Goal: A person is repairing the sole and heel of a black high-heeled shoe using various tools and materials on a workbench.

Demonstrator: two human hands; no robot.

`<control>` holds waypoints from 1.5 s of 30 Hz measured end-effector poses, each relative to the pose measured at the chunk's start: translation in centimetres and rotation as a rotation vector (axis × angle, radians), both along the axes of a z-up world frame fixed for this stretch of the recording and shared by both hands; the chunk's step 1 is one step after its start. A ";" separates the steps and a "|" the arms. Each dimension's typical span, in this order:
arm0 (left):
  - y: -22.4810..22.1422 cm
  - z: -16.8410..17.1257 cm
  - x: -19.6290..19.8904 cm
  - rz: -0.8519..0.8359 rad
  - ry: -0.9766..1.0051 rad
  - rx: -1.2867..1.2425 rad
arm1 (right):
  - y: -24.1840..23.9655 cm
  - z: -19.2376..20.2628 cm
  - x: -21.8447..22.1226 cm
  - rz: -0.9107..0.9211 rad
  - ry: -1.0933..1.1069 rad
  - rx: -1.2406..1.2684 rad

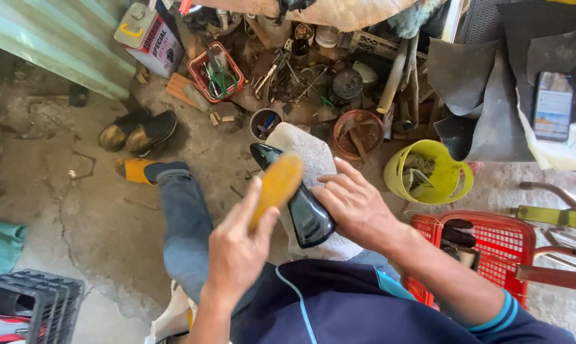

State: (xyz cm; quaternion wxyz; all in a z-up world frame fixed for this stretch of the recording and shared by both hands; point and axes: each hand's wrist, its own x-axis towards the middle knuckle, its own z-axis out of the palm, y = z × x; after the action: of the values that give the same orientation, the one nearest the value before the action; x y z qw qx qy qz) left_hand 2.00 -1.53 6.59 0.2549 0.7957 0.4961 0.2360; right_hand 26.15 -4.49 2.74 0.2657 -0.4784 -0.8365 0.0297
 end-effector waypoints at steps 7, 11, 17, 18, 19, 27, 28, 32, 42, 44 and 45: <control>-2.6 5.6 -3.2 -0.161 0.148 -0.123 | 1.1 0.5 -1.0 0.013 -0.108 -0.037; -2.5 6.6 -3.0 -0.038 0.338 0.125 | 0.6 -0.7 -2.9 -0.084 -0.142 -0.104; -4.9 7.3 -1.0 -0.044 0.438 0.456 | 0.7 -0.4 -3.4 -0.330 0.004 -0.516; -5.0 7.0 -0.9 -0.034 0.418 0.490 | 0.7 -0.6 -3.3 -0.393 0.012 -0.557; -4.9 6.3 0.1 -0.031 0.399 0.488 | 0.6 -0.1 -3.0 -0.400 -0.006 -0.555; -2.6 -6.3 2.4 0.098 -0.104 0.418 | 0.1 1.1 -1.5 -0.597 1.143 -0.852; -2.6 -5.4 3.2 0.093 -0.120 0.412 | -0.5 0.4 -1.2 -0.613 1.133 -0.846; -3.5 -1.6 5.8 0.035 -0.239 0.267 | -4.0 -7.2 -0.2 -0.637 1.039 -0.790; -3.7 -0.2 5.6 -0.061 -0.194 0.249 | -2.9 -6.0 -0.1 -0.491 1.187 -0.762; -4.0 -3.2 4.6 -0.024 -0.220 0.227 | -3.2 -6.9 0.7 -0.484 1.276 -0.807; -4.0 -4.7 4.2 -0.015 -0.254 0.200 | -3.5 -7.5 1.2 -0.505 1.373 -0.835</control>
State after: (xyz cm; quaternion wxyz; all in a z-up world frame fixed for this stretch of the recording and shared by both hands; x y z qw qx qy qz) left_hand 6.20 -5.55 1.91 0.2367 0.7845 0.4281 0.3811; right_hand 27.39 -7.98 -4.73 0.5154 -0.5857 -0.2772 0.5608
